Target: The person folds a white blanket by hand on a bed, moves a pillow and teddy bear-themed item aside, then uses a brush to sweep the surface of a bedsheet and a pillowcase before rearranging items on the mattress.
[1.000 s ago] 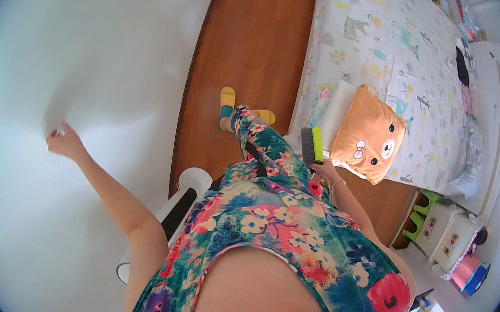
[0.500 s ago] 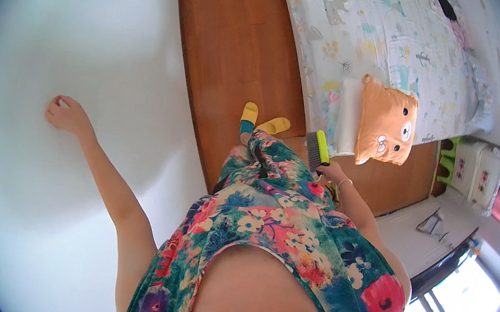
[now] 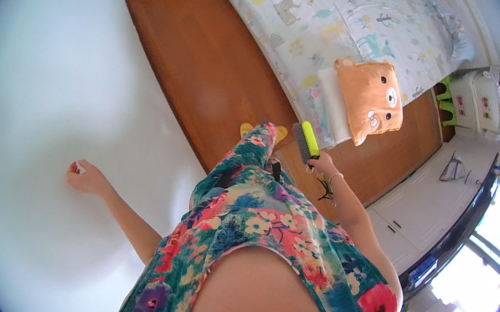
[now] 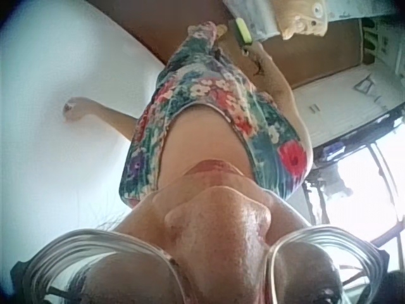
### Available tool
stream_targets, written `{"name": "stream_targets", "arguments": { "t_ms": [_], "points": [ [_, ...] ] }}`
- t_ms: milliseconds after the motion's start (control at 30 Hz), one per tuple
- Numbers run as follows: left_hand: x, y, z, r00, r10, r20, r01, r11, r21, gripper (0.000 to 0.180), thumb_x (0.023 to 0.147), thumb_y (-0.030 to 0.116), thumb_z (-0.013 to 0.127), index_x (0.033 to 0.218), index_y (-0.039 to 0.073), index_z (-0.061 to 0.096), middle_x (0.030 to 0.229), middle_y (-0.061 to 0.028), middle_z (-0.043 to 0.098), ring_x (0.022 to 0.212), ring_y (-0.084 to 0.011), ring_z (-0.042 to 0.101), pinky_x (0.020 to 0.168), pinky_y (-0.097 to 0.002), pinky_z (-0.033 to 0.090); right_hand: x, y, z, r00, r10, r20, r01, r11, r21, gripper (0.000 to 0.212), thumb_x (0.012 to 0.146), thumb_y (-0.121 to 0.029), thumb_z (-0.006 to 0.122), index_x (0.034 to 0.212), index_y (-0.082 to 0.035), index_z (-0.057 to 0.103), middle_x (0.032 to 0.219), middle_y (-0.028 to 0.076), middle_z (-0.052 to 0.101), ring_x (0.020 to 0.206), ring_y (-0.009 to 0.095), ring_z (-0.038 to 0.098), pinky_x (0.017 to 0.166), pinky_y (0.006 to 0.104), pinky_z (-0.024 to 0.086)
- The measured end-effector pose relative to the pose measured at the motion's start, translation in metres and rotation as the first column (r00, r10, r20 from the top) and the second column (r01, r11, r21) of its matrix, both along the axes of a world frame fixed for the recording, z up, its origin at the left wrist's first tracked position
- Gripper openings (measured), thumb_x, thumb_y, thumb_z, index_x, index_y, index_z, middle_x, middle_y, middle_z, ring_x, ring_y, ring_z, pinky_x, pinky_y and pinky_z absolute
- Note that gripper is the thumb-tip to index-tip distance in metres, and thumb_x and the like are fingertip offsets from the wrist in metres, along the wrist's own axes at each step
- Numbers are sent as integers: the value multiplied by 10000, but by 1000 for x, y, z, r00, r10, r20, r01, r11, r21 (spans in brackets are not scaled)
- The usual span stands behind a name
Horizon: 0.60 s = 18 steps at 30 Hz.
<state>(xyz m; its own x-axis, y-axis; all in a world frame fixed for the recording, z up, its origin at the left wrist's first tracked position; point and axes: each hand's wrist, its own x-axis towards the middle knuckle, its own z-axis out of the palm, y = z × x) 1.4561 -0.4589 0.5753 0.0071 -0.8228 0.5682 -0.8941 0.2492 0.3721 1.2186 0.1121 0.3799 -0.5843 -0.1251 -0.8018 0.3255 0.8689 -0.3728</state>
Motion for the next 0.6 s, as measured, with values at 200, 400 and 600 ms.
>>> {"name": "stream_targets", "arguments": {
  "t_ms": [200,400,600],
  "points": [
    [-88,-24,-21,889,-373,-266,399,915,50,184,796,104,518,949,3,517,938,-111,498,856,-218,484,755,-339,410,13,20,-9,990,-95,-101,94,995,-16,423,592,-285,701,865,15,582,707,148,611,563,226,595,498,333,471],
    [-168,-16,-18,749,-566,-344,632,766,114,111,793,32,518,904,21,519,899,-79,514,836,-192,494,735,-301,402,32,44,-11,967,-188,-169,202,977,71,448,582,-292,709,865,31,583,771,193,615,708,273,613,610,353,477],
    [-184,-31,-51,699,-581,-416,692,697,189,94,796,22,511,889,29,522,900,-71,530,817,-170,506,712,-288,413,54,19,-2,963,-269,-15,270,958,99,386,587,-357,702,662,13,620,615,120,610,509,212,588,487,322,470]
  ]
}}
